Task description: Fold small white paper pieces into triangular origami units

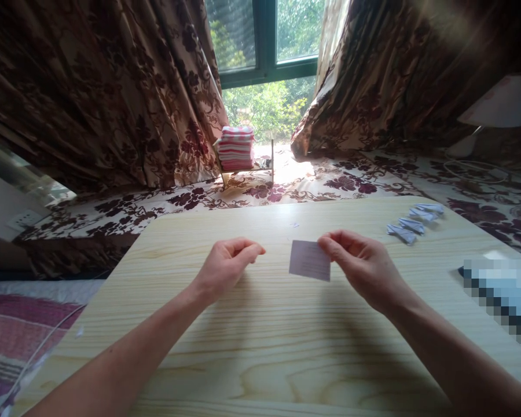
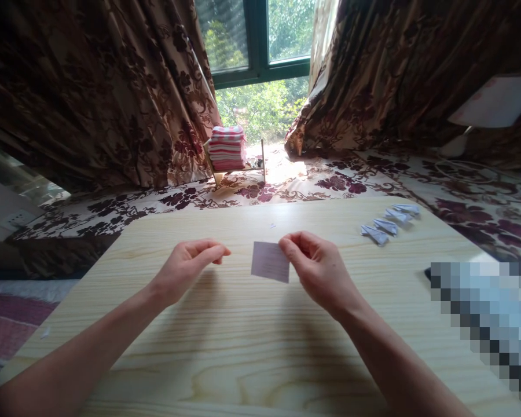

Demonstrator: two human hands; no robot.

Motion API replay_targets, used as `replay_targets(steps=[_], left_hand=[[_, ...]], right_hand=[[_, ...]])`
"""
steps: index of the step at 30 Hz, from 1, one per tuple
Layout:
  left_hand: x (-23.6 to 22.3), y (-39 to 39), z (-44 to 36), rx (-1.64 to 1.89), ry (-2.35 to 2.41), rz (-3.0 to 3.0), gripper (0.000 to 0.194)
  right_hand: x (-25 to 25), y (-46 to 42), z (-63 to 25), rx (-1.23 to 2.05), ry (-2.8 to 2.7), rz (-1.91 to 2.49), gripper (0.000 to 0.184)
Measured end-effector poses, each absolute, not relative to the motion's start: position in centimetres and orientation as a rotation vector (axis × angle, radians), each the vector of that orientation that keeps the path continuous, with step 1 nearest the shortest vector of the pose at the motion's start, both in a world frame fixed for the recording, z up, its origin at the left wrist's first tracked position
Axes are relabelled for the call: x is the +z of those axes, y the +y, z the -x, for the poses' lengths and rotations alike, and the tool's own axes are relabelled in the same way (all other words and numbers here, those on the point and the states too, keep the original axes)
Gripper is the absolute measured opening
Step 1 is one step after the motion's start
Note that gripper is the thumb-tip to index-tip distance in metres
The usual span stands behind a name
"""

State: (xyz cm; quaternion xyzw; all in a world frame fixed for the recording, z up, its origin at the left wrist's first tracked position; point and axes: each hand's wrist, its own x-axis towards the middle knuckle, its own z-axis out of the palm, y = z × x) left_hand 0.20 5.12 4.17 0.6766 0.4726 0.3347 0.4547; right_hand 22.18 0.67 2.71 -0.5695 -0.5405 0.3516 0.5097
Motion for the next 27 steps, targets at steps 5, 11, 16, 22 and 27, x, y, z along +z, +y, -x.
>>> replay_targets(steps=[5, 11, 16, 22, 27], left_hand=[[4.0, 3.2, -2.2, 0.635, 0.893, -1.532, 0.027], [4.0, 2.4, -2.6, 0.684, 0.935, -1.316, 0.027], [4.0, 2.3, -2.6, 0.683, 0.894, -1.187, 0.026], [3.8, 2.3, -2.5, 0.652, 0.874, -1.128, 0.022], [4.1, 2.3, -2.4, 0.595, 0.893, -1.058, 0.022]], right_hand=[[3.0, 0.3, -20.3, 0.985, -1.257, 1.27, 0.027], [2.8, -0.3, -20.1, 1.306, -1.216, 1.154, 0.028], [2.8, -0.5, -20.1, 1.38, -1.208, 1.08, 0.021], [3.0, -0.5, -19.8, 1.377, -1.218, 1.042, 0.013], [2.8, -0.5, -20.0, 1.358, -1.246, 0.98, 0.012]])
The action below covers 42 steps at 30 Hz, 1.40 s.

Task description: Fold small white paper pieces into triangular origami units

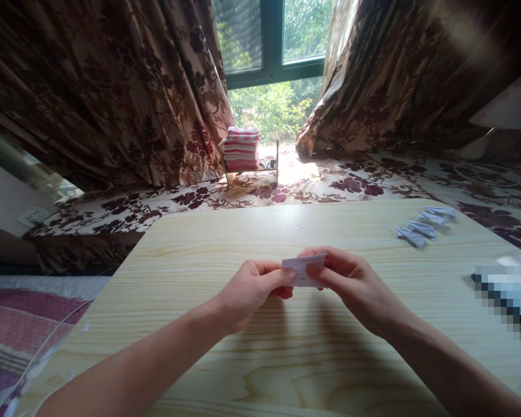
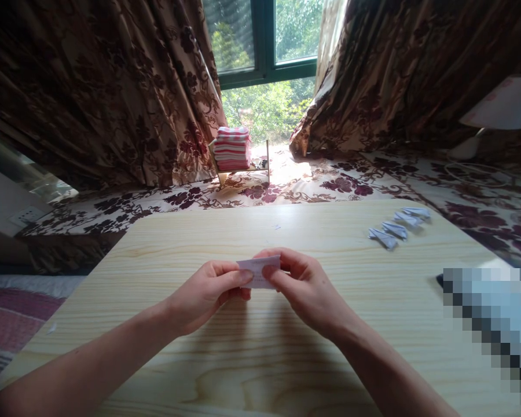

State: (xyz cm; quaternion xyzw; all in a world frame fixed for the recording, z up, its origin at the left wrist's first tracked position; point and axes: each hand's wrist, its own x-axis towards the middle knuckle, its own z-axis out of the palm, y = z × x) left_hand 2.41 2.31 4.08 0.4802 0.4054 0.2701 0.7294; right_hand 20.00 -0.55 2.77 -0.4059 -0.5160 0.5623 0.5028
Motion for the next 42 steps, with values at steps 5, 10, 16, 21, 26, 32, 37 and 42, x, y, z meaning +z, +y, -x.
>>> replay_targets(steps=[5, 10, 16, 21, 26, 32, 37, 42], left_hand=[[4.38, 2.44, -2.41, 0.583, 0.861, -0.967, 0.02], [4.35, 2.66, -2.33, 0.576, 0.829, -0.895, 0.014], [4.22, 2.78, -2.22, 0.579, 0.805, -0.857, 0.013], [4.2, 2.8, -2.15, 0.582, 0.779, -0.839, 0.014], [4.16, 2.8, -2.15, 0.592, 0.786, -0.804, 0.013], [4.36, 2.77, -2.22, 0.604, 0.804, -0.735, 0.016], [4.37, 2.74, -2.28, 0.616, 0.752, -0.812, 0.02], [4.19, 2.63, -2.17, 0.588, 0.759, -0.879, 0.018]], right_hand=[[2.89, -0.54, -20.14, 1.286, -1.353, 0.996, 0.019], [2.88, -0.67, -20.23, 1.248, -1.419, 1.039, 0.022], [2.69, -0.68, -20.17, 1.174, -1.473, 1.075, 0.018], [2.68, -0.63, -20.16, 1.098, -1.502, 1.104, 0.016], [2.77, -0.65, -20.13, 1.086, -1.519, 1.131, 0.017], [2.84, -0.6, -20.14, 1.056, -1.525, 1.127, 0.019], [2.78, -0.59, -20.16, 1.041, -1.542, 1.105, 0.019], [2.62, -0.5, -20.19, 1.043, -1.522, 1.097, 0.016]])
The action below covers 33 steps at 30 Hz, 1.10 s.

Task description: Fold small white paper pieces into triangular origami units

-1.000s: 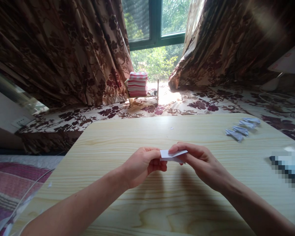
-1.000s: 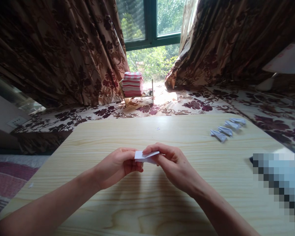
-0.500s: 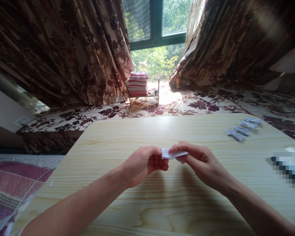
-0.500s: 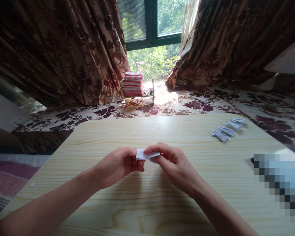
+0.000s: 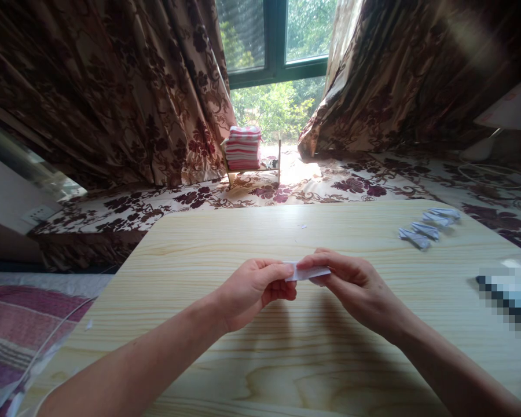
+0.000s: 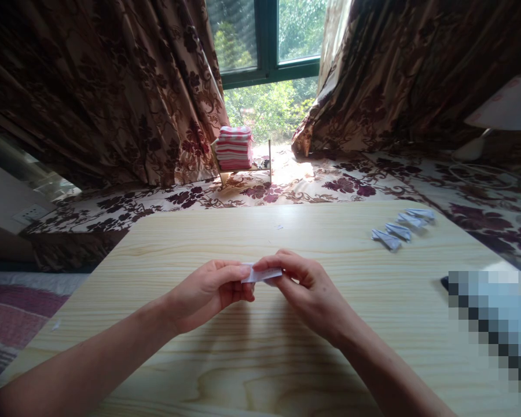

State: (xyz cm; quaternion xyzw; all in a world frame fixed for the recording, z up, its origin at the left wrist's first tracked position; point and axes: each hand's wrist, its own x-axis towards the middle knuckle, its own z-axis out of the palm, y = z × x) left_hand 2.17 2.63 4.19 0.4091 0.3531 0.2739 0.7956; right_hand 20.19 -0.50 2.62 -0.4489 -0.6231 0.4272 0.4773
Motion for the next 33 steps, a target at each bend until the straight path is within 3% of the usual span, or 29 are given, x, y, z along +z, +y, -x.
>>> replay_targets(steps=[9, 20, 29, 33], left_hand=[[4.2, 2.7, -2.1, 0.626, 0.792, -0.963, 0.021], [4.2, 2.9, -2.2, 0.65, 0.927, -1.132, 0.022], [3.6, 2.8, -2.4, 0.748, 0.977, -1.189, 0.023], [3.6, 2.5, -2.7, 0.822, 0.991, -1.386, 0.023]], right_hand=[[3.2, -0.2, -20.7, 1.107, -1.458, 1.252, 0.027], [3.4, -0.4, -20.7, 1.14, -1.432, 1.31, 0.019], [3.1, 0.0, -21.3, 1.214, -1.353, 1.28, 0.037], [3.4, -0.3, -20.2, 1.171, -1.441, 1.301, 0.03]])
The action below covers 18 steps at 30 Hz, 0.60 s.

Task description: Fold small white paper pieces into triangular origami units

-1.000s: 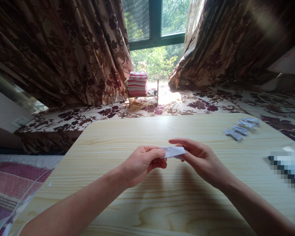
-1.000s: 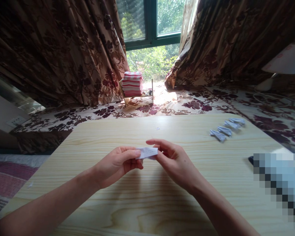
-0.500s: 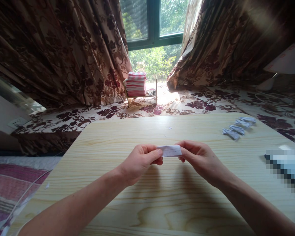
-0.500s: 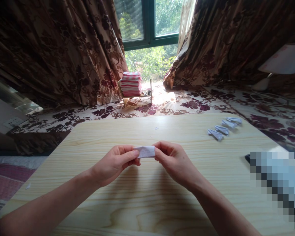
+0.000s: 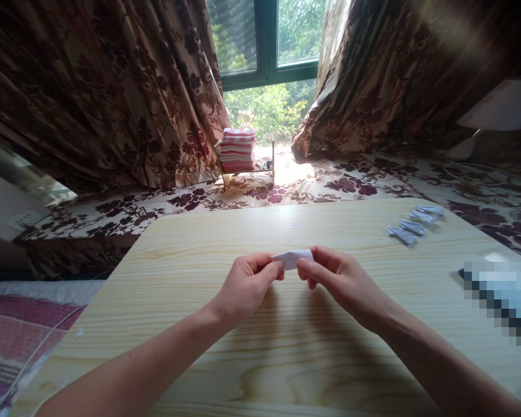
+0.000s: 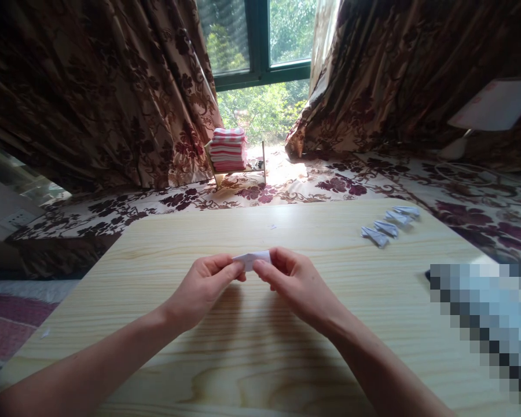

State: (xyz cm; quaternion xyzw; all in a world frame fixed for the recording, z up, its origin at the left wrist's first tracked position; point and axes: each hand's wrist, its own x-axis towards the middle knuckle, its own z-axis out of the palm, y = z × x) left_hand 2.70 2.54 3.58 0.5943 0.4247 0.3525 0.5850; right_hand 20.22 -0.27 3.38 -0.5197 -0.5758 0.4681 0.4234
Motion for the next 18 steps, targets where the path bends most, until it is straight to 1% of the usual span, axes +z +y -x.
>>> replay_targets(steps=[3, 6, 9, 11, 12, 15, 18], left_hand=[[4.0, 2.6, -2.5, 0.722, 1.025, -1.457, 0.022], [4.5, 2.8, -2.2, 0.61, 1.023, -1.472, 0.026], [4.6, 3.0, -2.0, 0.609, 0.988, -1.531, 0.029], [4.4, 2.9, -2.1, 0.624, 0.957, -1.493, 0.028], [4.2, 2.8, -2.1, 0.637, 0.944, -1.441, 0.027], [3.6, 2.5, -2.5, 0.699, 0.91, -1.253, 0.026], [3.2, 2.1, -2.8, 0.752, 0.878, -1.149, 0.027]], right_hand=[[3.4, -0.4, -20.0, 1.104, -1.457, 1.276, 0.022], [3.3, -0.5, -20.2, 1.023, -1.504, 1.293, 0.016], [3.2, -0.7, -20.2, 0.918, -1.565, 1.317, 0.012], [3.2, -0.7, -20.2, 0.925, -1.548, 1.282, 0.01], [3.1, -0.7, -20.1, 0.958, -1.521, 1.248, 0.01], [2.8, -0.6, -20.0, 1.074, -1.421, 1.158, 0.018], [2.5, -0.5, -19.6, 1.081, -1.353, 1.144, 0.019]])
